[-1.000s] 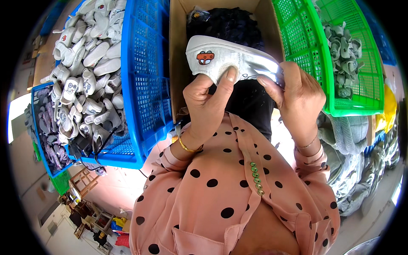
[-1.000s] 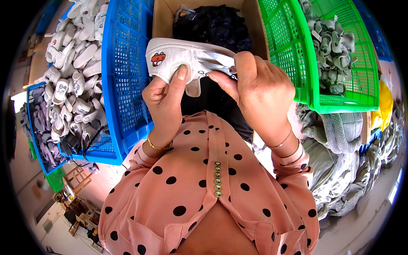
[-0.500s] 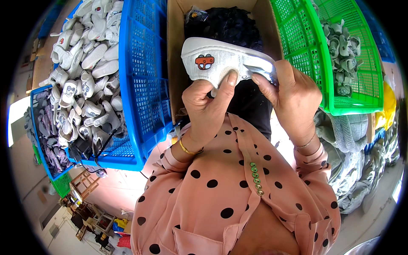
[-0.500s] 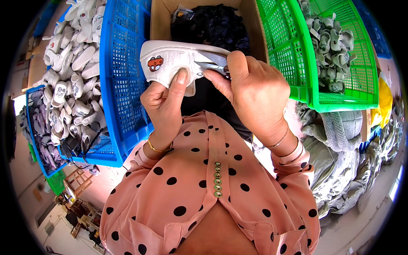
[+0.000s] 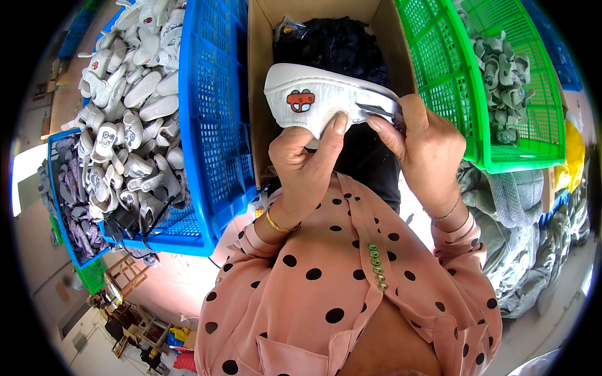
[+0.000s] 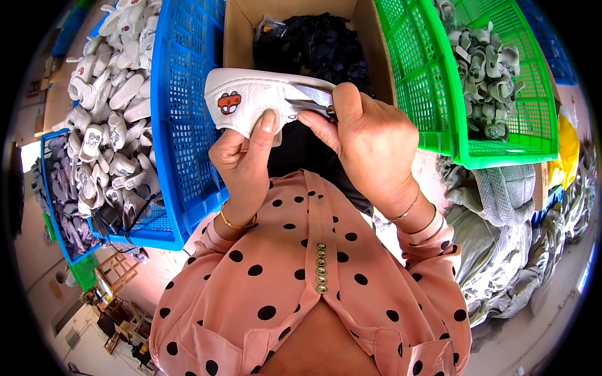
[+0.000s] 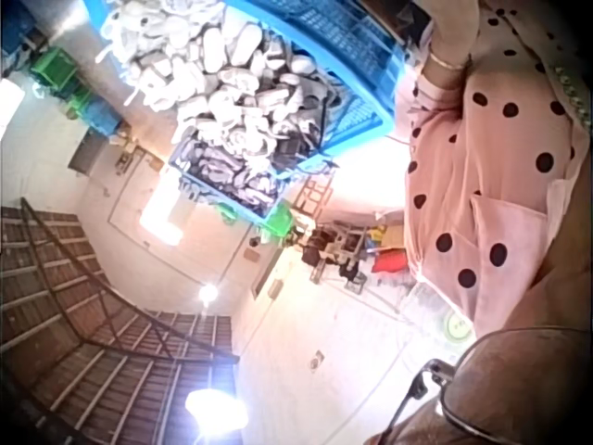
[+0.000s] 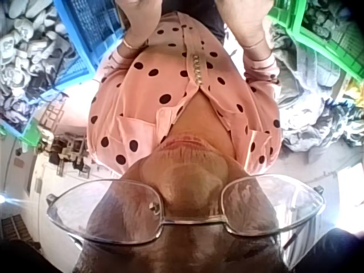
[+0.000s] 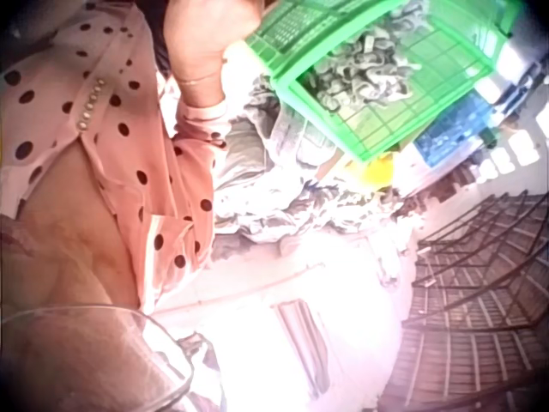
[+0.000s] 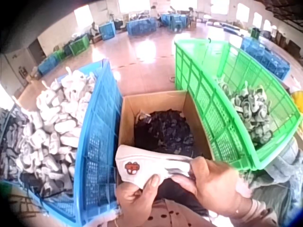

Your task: The person sits on the floor and uses scissors to trim loose threads and excess fabric from the edges of white slippers. They handle the slippers one at a time, picking them from a blue basket, trimming them, and placing them into a cardboard box.

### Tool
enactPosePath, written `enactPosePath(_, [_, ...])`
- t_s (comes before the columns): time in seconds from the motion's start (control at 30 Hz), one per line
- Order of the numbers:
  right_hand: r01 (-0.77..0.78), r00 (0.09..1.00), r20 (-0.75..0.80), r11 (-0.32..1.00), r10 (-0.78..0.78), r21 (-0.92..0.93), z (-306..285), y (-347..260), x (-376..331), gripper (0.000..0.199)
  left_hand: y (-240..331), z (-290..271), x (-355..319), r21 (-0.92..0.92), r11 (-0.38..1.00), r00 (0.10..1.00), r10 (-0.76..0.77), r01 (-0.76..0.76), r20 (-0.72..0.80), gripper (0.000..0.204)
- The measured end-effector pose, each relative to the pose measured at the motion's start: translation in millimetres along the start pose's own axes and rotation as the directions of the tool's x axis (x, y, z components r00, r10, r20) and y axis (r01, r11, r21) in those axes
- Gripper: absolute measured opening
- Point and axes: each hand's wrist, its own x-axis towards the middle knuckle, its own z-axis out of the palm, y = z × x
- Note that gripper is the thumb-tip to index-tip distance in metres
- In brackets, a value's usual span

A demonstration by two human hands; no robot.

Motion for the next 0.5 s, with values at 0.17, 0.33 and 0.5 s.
enactPosePath(0.17, [0.002,1.000,0.012,1.000,-0.002,0.022,-0.3,2.0,1.8,0.042,2.2,2.0,1.0,-0.023,0.999,0.999,-0.032,0.031,-0.014,0.008])
enactPosePath(0.33, [0.033,0.998,0.052,0.999,-0.032,-0.014,-5.8,1.9,4.1,0.041,7.4,-1.6,2.4,0.020,0.999,0.999,-0.043,0.042,0.004,0.008])
enactPosePath(0.5, [0.022,0.999,0.042,1.000,-0.021,-0.020,-7.0,0.9,5.1,0.041,7.8,1.8,3.2,0.005,0.999,0.999,-0.033,0.033,-0.017,0.007])
